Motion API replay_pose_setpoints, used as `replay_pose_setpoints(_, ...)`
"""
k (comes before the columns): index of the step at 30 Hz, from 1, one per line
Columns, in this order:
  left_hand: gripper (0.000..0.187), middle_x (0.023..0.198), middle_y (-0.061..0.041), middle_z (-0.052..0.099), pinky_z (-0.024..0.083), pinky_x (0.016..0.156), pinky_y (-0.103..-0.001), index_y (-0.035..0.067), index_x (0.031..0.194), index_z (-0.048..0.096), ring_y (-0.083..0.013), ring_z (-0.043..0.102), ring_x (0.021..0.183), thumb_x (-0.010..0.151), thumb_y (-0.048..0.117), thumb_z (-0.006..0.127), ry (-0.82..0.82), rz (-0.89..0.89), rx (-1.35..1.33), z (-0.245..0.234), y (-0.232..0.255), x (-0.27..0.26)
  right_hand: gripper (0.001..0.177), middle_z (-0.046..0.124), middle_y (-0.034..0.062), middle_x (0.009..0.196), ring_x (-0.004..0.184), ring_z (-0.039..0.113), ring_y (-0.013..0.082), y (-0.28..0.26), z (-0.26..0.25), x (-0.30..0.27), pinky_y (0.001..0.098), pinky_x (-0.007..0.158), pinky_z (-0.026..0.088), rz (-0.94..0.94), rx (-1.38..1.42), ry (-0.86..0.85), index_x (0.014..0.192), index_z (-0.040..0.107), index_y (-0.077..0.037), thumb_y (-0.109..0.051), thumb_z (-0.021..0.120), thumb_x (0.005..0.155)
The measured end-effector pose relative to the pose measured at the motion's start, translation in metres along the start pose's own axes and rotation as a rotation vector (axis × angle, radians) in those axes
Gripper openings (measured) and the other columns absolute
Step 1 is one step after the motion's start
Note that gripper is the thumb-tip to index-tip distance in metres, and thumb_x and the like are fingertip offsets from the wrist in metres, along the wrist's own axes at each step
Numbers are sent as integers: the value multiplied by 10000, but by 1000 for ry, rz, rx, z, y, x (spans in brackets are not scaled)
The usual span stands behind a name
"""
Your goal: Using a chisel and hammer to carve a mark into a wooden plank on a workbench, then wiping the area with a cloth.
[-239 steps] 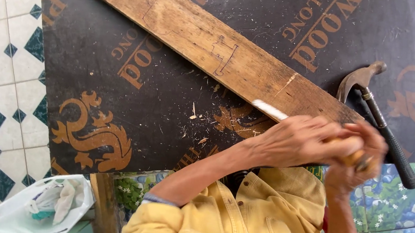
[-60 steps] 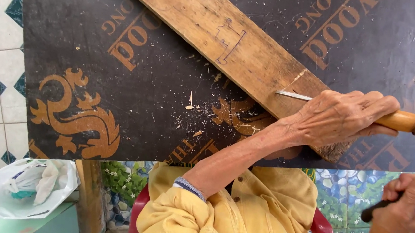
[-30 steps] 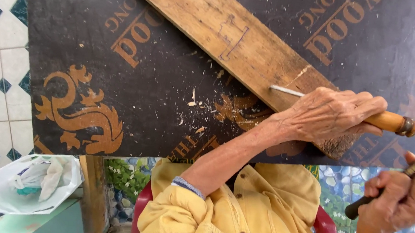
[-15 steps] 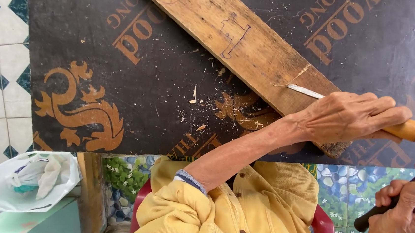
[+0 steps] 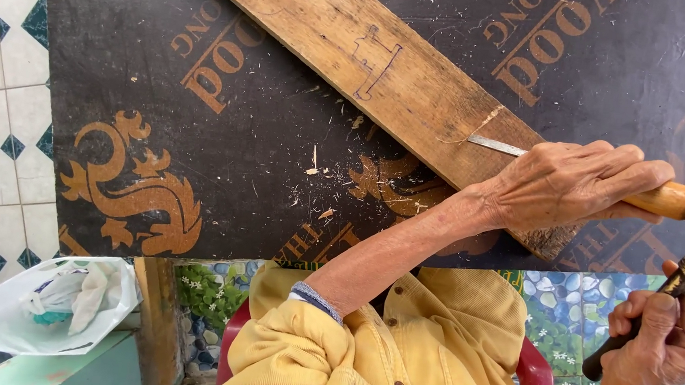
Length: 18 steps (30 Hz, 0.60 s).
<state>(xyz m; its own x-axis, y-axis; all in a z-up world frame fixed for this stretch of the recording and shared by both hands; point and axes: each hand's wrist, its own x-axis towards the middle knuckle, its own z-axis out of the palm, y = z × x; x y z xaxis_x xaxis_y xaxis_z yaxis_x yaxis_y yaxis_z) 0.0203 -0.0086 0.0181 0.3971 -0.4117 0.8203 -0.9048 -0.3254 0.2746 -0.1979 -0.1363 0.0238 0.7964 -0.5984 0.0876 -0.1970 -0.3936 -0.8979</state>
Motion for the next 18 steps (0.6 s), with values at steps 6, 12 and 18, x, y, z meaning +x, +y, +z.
replay_pose_setpoints(6, 300, 936, 37, 531, 493, 632, -324, 217, 1252, 439, -130, 577, 738, 1091, 465, 487, -26, -145, -135, 7, -1, -1, 339, 412, 102, 848, 635, 365, 152, -1, -2, 4, 288, 555, 293, 27, 28, 16, 1547, 501, 104, -94, 391, 1295)
replay_pose_setpoints(12, 314, 961, 50, 573, 448, 641, -334, 239, 1254, 456, -135, 650, 797, 1072, 487, 521, -18, -261, -187, 2, 0, 5, 152, 443, -28, 887, 672, 386, 65, 25, -15, 25, 226, 630, 323, 99, 137, 79, 1294, 481, -106, -254, 453, 1286)
replay_pose_setpoints(18, 286, 958, 51, 586, 445, 626, -340, 241, 1218, 463, -138, 656, 791, 1067, 482, 494, -21, -298, -205, -2, 2, 10, 252, 381, -55, 873, 712, 339, 95, -4, -21, 55, 295, 593, 284, 234, -157, 54, 1079, 475, -165, -237, 439, 1318)
